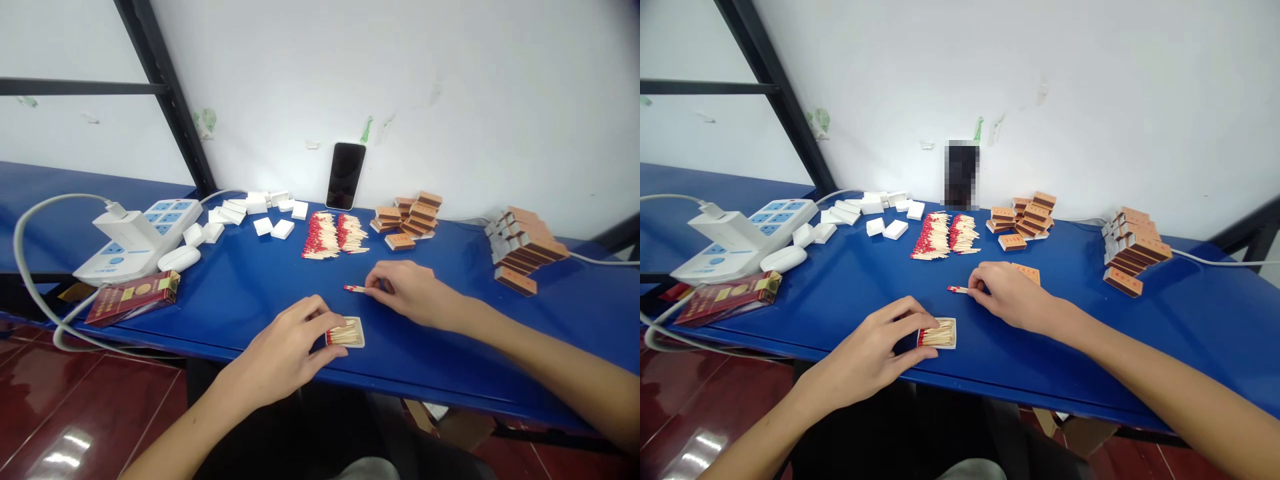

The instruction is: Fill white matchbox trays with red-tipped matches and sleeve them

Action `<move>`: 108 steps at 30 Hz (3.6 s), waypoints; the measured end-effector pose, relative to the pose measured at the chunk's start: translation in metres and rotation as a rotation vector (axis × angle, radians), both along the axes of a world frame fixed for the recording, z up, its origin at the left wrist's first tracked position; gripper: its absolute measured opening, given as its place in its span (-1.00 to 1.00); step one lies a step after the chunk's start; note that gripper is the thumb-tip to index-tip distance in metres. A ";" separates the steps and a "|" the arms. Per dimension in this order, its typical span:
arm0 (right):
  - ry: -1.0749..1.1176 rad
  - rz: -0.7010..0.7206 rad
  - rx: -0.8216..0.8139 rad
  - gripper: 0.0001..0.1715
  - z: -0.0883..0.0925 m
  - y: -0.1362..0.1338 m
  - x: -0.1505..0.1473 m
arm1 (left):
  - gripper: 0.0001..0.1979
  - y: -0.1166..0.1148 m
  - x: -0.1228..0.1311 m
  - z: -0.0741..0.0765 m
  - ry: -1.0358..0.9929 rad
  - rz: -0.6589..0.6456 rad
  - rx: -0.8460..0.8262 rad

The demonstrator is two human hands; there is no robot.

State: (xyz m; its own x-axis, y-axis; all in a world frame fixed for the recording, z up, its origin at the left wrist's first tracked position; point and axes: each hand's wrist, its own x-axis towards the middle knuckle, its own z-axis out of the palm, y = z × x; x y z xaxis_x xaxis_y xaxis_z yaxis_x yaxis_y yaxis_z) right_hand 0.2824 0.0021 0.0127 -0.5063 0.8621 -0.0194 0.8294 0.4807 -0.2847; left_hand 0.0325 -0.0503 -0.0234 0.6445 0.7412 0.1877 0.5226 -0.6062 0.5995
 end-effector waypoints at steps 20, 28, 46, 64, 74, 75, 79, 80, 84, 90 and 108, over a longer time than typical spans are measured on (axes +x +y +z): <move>-0.031 0.202 -0.164 -0.74 0.005 -0.010 0.007 | -0.62 -0.002 0.000 -0.003 -0.009 0.059 -0.002; 0.012 0.194 -0.207 -0.76 0.018 -0.017 0.006 | -0.54 -0.002 0.000 -0.003 -0.026 0.093 0.005; 0.150 0.245 -0.203 -0.75 0.016 -0.037 -0.037 | -0.86 -0.002 0.001 0.001 -0.029 0.025 -0.010; -0.184 0.074 0.246 -0.68 -0.014 0.068 0.011 | -0.68 -0.001 0.001 0.001 0.005 0.046 0.005; -0.025 0.076 -0.030 -0.76 -0.001 0.020 0.013 | -0.67 -0.001 0.001 0.000 0.015 0.035 0.027; -0.030 0.066 -0.059 -0.75 0.001 0.013 0.012 | -0.67 -0.001 0.001 0.000 0.015 0.035 0.028; -0.069 0.100 -0.157 -0.70 0.010 -0.002 0.010 | -0.68 -0.001 0.001 -0.001 0.014 0.042 0.036; -0.073 0.118 -0.172 -0.69 0.011 -0.002 0.011 | -0.68 -0.001 0.000 -0.001 0.013 0.043 0.038; -0.065 0.190 -0.165 -0.68 0.010 -0.003 0.013 | -0.63 -0.001 0.000 -0.003 0.011 0.053 0.043; -0.014 0.245 -0.166 -0.70 0.017 -0.018 0.009 | -0.47 -0.003 -0.001 -0.004 0.007 0.086 -0.010; 0.027 0.233 -0.141 -0.74 0.016 -0.036 -0.033 | -0.81 0.001 0.000 -0.002 -0.035 -0.005 0.019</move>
